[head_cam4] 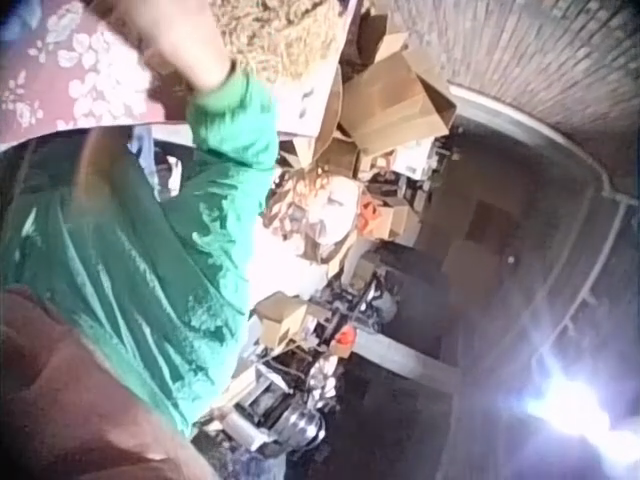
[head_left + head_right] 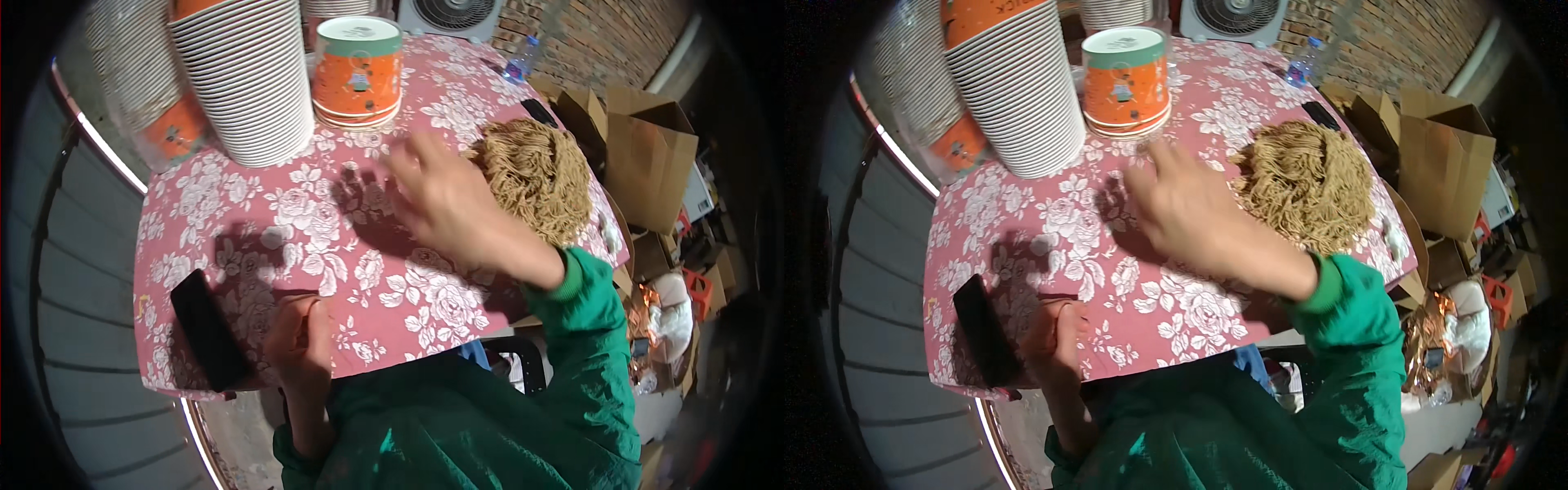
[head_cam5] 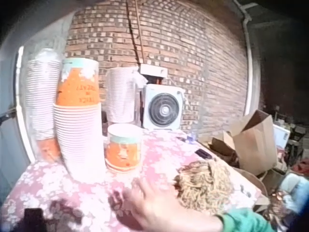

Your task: Tying rubber bands around the rims of paper cups and organizing them into stacks.

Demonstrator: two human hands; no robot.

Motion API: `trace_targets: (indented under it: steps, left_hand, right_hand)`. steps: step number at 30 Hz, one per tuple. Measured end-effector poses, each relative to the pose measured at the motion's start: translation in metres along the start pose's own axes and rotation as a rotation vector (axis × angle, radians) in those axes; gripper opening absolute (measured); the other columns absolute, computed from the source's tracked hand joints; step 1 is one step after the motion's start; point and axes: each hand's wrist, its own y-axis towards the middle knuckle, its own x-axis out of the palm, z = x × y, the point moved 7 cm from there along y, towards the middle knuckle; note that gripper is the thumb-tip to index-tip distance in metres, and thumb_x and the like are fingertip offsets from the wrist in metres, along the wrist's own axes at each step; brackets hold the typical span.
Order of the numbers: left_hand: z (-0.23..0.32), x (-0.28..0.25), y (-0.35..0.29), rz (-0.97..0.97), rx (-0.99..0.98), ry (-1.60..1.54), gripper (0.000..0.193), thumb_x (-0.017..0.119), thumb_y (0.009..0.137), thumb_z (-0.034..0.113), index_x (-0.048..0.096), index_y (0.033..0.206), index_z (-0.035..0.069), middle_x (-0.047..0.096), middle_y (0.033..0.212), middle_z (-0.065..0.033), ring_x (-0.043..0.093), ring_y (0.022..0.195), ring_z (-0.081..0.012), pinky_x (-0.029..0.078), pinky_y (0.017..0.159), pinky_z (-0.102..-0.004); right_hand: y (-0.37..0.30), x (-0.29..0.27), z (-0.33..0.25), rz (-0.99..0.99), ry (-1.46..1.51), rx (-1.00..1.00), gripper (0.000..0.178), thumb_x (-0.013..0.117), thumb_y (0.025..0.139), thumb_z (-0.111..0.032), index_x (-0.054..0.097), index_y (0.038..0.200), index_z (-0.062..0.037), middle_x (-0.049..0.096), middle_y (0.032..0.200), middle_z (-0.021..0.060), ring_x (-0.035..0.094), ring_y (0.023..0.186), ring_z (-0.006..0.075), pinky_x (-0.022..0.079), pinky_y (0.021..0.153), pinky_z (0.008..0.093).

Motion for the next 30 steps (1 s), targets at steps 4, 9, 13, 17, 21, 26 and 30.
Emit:
trace_targets:
  steps: [4,9,13,17,21,26,30]
  left_hand:
    - [0.004,0.014,0.006,-0.049,0.017,0.061,0.006,0.062,0.095,-0.003,0.067,0.093,-0.003,0.065,0.088,-0.0064,0.060,0.078,-0.0137,0.045,0.068,-0.0258]
    - [0.010,0.012,0.004,-0.048,0.156,0.174,0.006,0.061,0.095,-0.002,0.067,0.093,-0.003,0.063,0.085,-0.0082,0.059,0.076,-0.0161,0.045,0.066,-0.0285]
    - [0.008,0.010,0.003,-0.065,0.188,0.167,0.005,0.062,0.095,-0.001,0.067,0.094,-0.002,0.061,0.083,-0.0072,0.056,0.074,-0.0144,0.044,0.065,-0.0275]
    - [0.014,0.013,0.001,-0.057,0.222,0.176,0.004,0.064,0.094,-0.001,0.068,0.096,-0.001,0.059,0.080,-0.0055,0.054,0.071,-0.0115,0.043,0.064,-0.0262]
    - [0.010,0.016,-0.001,-0.062,0.203,0.191,0.004,0.065,0.094,0.001,0.068,0.096,0.000,0.059,0.080,-0.0055,0.054,0.070,-0.0108,0.043,0.064,-0.0257]
    - [0.001,0.011,0.000,-0.044,0.088,0.192,0.006,0.062,0.096,0.002,0.068,0.097,-0.001,0.061,0.081,-0.0073,0.057,0.074,-0.0135,0.047,0.068,-0.0279]
    - [0.014,0.017,0.000,-0.057,0.071,0.191,0.007,0.062,0.096,0.003,0.068,0.098,-0.001,0.062,0.083,-0.0078,0.059,0.076,-0.0142,0.048,0.070,-0.0290]
  right_hand:
    - [-0.099,-0.035,-0.009,-0.277,0.059,0.183,0.024,0.075,0.086,-0.006,0.066,0.108,0.0004,0.063,0.101,0.0143,0.068,0.080,0.0295,0.058,0.063,0.0411]
    - [-0.180,-0.093,0.085,0.191,0.060,0.578,0.008,0.068,0.089,0.004,0.068,0.096,0.0005,0.068,0.090,0.0158,0.070,0.077,0.0259,0.056,0.068,0.0355]
    - [-0.213,-0.111,0.138,0.389,0.065,0.654,0.009,0.070,0.094,-0.003,0.068,0.100,0.0042,0.070,0.085,0.0091,0.066,0.076,0.0135,0.053,0.071,0.0278]
    - [-0.218,-0.092,0.150,0.449,0.206,0.768,0.015,0.070,0.098,-0.010,0.066,0.097,0.0043,0.063,0.074,0.0056,0.055,0.069,0.0069,0.045,0.063,0.0257]
    - [-0.205,-0.086,0.124,0.356,0.073,0.677,0.013,0.071,0.097,-0.009,0.066,0.096,0.0035,0.061,0.080,0.0077,0.056,0.068,0.0121,0.045,0.061,0.0273]
    - [-0.247,-0.128,0.146,0.583,-0.171,0.661,0.010,0.069,0.093,0.003,0.066,0.102,0.0018,0.066,0.094,0.0126,0.068,0.081,0.0203,0.054,0.071,0.0307]
    - [-0.324,-0.146,0.192,0.223,-0.670,1.014,0.015,0.066,0.096,-0.020,0.069,0.107,-0.0096,0.064,0.101,0.0138,0.064,0.095,0.0361,0.052,0.080,0.0435]
